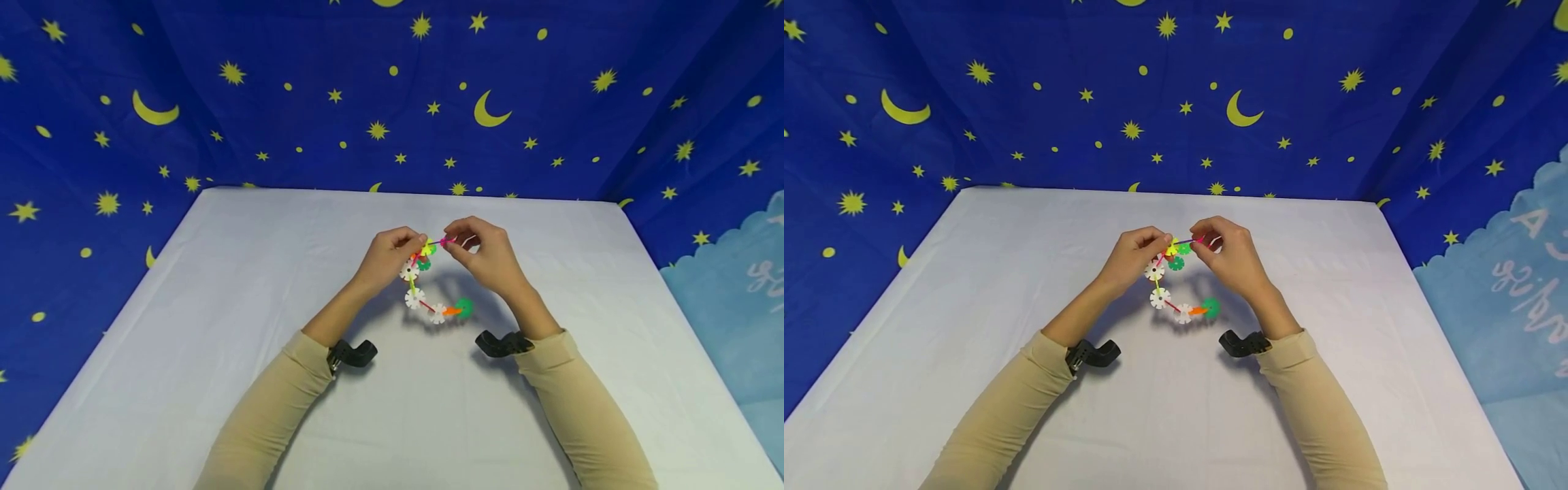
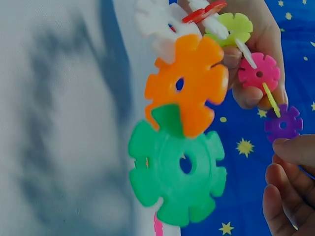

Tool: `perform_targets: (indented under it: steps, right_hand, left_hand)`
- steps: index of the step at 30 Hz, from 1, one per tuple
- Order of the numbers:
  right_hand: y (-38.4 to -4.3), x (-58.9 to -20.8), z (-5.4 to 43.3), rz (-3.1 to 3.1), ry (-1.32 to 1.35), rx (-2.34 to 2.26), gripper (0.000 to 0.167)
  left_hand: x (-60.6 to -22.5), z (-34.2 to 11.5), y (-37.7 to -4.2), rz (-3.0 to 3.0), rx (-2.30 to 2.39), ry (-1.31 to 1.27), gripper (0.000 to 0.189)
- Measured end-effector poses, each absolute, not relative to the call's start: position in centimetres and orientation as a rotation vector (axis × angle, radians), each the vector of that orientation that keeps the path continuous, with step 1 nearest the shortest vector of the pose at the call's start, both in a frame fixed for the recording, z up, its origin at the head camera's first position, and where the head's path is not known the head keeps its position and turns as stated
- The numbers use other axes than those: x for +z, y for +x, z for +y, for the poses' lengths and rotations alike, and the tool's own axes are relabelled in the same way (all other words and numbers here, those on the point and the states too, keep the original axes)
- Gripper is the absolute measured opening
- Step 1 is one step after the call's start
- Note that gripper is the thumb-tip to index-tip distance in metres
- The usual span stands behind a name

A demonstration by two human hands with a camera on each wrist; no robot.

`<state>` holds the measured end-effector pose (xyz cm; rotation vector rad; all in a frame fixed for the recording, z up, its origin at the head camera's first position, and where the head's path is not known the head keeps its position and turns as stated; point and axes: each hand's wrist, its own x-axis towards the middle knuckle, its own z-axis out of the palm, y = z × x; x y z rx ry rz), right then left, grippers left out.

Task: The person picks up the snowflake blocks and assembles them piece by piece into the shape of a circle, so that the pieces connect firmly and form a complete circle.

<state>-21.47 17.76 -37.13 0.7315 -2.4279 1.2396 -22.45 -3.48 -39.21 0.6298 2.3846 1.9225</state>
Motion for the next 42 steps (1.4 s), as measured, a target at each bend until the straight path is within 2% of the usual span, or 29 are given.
perform_targets:
  steps: [4,14,26,33,42]
  right_hand:
    - [-21.9,-37.3,18.2,-2.484,0.651,1.263,0.024]
    - [-24.2,-38.8,19.6,-2.598,0.483,1.409,0.022]
    - [-27.7,-40.7,20.7,-2.710,0.235,1.706,0.033]
    - [-29.6,-42.0,20.5,-2.862,0.168,1.590,0.032]
    - [-29.4,-43.3,19.3,-2.905,0.290,1.220,0.027]
  left_hand:
    - [-39.2,-3.5,-22.4,2.396,1.930,0.594,0.028]
    - [-39.0,-3.5,-22.5,2.345,1.952,0.587,0.026]
    - [-39.0,-3.6,-22.4,2.348,1.914,0.629,0.027]
    - [-39.0,-3.6,-22.5,2.354,1.924,0.622,0.029]
    - [-39.0,-3.6,-22.5,2.333,1.939,0.623,0.029]
